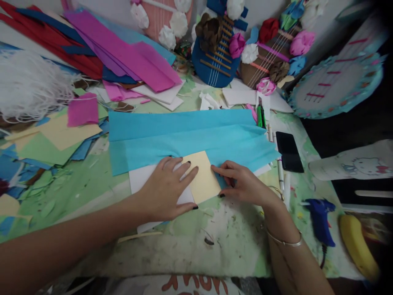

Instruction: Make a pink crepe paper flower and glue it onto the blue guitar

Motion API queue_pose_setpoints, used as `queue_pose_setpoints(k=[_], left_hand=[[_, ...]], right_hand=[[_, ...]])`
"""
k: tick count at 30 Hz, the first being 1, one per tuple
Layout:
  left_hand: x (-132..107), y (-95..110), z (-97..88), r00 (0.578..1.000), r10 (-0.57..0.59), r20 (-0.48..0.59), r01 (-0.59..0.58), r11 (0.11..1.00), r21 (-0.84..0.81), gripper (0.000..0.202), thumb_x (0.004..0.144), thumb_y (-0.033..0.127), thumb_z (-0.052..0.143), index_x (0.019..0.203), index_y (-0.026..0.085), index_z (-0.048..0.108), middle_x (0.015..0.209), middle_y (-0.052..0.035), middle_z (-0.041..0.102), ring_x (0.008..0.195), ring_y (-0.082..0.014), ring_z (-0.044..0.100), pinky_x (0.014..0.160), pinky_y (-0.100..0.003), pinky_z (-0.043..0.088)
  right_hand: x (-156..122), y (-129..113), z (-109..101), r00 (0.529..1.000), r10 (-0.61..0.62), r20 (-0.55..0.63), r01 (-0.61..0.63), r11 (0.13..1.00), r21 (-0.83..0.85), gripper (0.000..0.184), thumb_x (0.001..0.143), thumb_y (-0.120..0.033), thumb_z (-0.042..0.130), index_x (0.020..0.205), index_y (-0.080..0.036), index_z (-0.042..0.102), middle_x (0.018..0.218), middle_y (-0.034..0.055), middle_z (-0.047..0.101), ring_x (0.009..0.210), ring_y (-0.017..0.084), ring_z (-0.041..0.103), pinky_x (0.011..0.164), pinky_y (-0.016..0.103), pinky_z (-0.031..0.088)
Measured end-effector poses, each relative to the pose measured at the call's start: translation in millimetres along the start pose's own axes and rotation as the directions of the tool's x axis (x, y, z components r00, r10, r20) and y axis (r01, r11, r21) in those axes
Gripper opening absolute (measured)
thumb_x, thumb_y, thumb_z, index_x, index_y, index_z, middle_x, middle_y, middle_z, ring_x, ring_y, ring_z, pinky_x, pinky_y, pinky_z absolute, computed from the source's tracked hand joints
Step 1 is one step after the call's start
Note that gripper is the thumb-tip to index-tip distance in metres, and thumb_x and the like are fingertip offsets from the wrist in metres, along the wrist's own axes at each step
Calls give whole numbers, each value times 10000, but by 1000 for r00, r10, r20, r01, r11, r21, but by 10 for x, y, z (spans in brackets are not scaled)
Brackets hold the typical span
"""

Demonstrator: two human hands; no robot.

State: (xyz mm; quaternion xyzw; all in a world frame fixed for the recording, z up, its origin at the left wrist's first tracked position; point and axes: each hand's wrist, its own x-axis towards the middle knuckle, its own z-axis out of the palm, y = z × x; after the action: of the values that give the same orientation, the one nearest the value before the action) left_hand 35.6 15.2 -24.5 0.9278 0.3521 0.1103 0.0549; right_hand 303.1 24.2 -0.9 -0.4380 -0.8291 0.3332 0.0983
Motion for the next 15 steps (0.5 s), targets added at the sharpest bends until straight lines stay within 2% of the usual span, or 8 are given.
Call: queue_pose_setpoints(k=[5,8,15], left_hand=[[43,29,12,999,37,-8,-36,998,51,708,820,644,501,1415,262,456,1234,-190,527,1128,-423,453,932,-610,329],[51,46,17,999,31,-20,-30,997,65,677,827,623,507,1397,259,482,1223,-196,519,1107,-411,453,919,-605,334],[52,47,57,999,39,-38,-37,997,66,691,829,616,509,1415,254,453,1233,-203,512,1105,-409,442,913,-606,330]], right_hand=[[-8,-39,0,1000,3,-3,-3,1000,-18,630,746,-85,647,1348,-222,526,988,52,516,708,122,496,645,266,430],[-12,-45,-1,1000,13,4,-13,999,-32,647,723,-65,647,1347,-183,527,995,57,514,694,115,492,643,264,427],[-12,12,-9,1000,1,11,-1,1000,-4,661,726,-73,649,1359,-213,519,900,24,496,706,119,501,618,245,417]])
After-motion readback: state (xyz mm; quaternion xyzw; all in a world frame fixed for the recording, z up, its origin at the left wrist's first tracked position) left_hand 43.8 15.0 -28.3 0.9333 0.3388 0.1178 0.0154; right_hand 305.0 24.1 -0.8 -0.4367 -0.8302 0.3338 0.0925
